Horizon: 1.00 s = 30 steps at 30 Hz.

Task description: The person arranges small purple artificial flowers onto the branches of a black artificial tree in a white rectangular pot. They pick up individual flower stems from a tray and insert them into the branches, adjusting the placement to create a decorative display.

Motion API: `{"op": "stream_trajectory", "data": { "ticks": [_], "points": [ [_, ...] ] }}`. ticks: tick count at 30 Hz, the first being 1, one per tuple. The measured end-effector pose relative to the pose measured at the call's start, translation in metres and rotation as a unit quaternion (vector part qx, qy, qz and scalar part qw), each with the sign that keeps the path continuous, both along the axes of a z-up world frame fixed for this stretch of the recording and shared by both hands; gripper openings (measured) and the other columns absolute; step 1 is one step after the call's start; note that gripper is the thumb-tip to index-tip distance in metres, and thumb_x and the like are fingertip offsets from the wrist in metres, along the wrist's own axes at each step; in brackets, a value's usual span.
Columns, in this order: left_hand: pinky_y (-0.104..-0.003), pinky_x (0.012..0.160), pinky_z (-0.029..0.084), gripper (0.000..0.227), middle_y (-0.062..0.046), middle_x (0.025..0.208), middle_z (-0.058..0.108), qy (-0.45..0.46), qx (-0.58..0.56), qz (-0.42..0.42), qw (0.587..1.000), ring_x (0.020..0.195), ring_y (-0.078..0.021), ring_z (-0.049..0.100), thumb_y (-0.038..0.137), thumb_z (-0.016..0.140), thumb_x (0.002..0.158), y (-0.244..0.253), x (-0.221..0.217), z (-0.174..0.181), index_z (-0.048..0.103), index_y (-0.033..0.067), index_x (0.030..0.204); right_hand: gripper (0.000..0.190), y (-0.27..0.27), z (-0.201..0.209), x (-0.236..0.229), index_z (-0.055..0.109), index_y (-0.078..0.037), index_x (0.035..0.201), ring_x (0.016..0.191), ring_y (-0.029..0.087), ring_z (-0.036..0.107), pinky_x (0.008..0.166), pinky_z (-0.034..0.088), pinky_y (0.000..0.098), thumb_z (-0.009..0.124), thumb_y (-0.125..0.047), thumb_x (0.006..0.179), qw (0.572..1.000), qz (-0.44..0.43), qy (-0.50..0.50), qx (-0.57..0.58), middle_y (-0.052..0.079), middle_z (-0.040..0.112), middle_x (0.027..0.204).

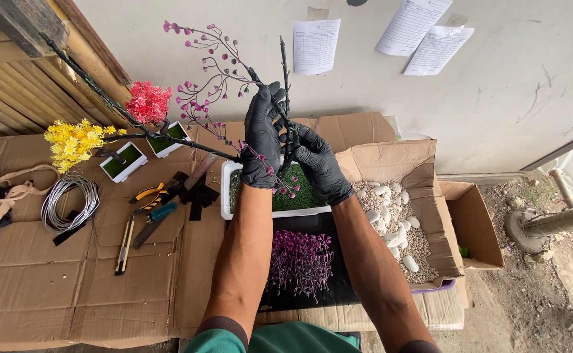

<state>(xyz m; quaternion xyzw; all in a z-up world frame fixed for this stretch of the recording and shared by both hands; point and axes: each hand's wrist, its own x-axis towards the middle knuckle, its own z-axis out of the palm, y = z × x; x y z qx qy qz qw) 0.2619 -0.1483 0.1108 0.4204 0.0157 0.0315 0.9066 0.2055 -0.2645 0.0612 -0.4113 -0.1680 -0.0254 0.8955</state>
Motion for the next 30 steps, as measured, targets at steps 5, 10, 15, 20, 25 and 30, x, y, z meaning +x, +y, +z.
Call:
{"op": "stream_trajectory", "data": {
  "ticks": [5,10,15,20,25,30],
  "points": [
    [-0.053,0.095,0.052,0.054,-0.016,0.122,0.072,0.023,-0.022,-0.006,0.999,0.111,-0.0343,0.064,0.047,0.085,0.081,-0.002,-0.005,0.004,0.074,0.0144,0.123,0.055,0.001,0.004,-0.002,0.059,0.002,0.136,0.096,0.029,0.075,0.083,0.063,0.0361,0.079,-0.014,0.087,1.000,0.001,0.000,0.004,0.020,0.071,0.113],
    [-0.053,0.090,0.063,0.047,-0.020,0.115,0.076,0.024,-0.021,0.014,0.999,0.108,-0.0384,0.072,0.039,0.087,0.079,-0.003,-0.002,0.002,0.078,0.0119,0.116,0.057,-0.003,-0.002,0.001,0.057,0.002,0.138,0.095,0.029,0.075,0.084,0.063,0.0370,0.078,-0.014,0.088,1.000,0.007,0.000,-0.008,0.021,0.070,0.116],
    [-0.056,0.093,0.060,0.045,-0.021,0.119,0.074,-0.011,-0.031,0.050,0.998,0.112,-0.0406,0.069,0.034,0.088,0.083,-0.009,-0.001,-0.012,0.077,0.0124,0.121,0.060,-0.002,-0.006,0.001,0.056,0.002,0.141,0.096,0.030,0.075,0.083,0.063,0.0394,0.078,-0.016,0.087,1.000,0.017,0.000,-0.003,0.022,0.069,0.120],
    [-0.051,0.097,0.062,0.049,-0.025,0.128,0.068,-0.054,0.007,0.046,0.997,0.117,-0.0412,0.066,0.025,0.078,0.089,-0.007,-0.020,-0.008,0.066,0.0065,0.133,0.066,0.000,0.020,-0.011,0.052,-0.001,0.145,0.098,0.023,0.074,0.083,0.062,0.0325,0.078,-0.023,0.088,0.999,0.020,-0.003,-0.026,0.018,0.069,0.124],
    [-0.026,0.110,0.054,0.043,-0.026,0.138,0.062,-0.106,0.159,-0.041,0.981,0.139,-0.0333,0.053,0.004,0.054,0.103,0.016,-0.054,0.032,0.052,-0.0111,0.143,0.072,0.003,0.034,-0.021,0.049,-0.002,0.148,0.100,0.021,0.073,0.083,0.061,0.0295,0.079,-0.027,0.088,0.999,0.025,-0.005,-0.045,0.019,0.067,0.128],
    [-0.028,0.109,0.054,0.041,-0.024,0.137,0.063,-0.124,0.174,-0.016,0.977,0.136,-0.0322,0.055,0.004,0.057,0.102,0.012,-0.060,0.036,0.054,-0.0088,0.141,0.070,0.002,0.025,-0.019,0.049,-0.004,0.149,0.100,0.020,0.073,0.084,0.061,0.0300,0.076,-0.028,0.090,0.998,0.015,0.000,-0.061,0.020,0.067,0.130]
  ]
}}
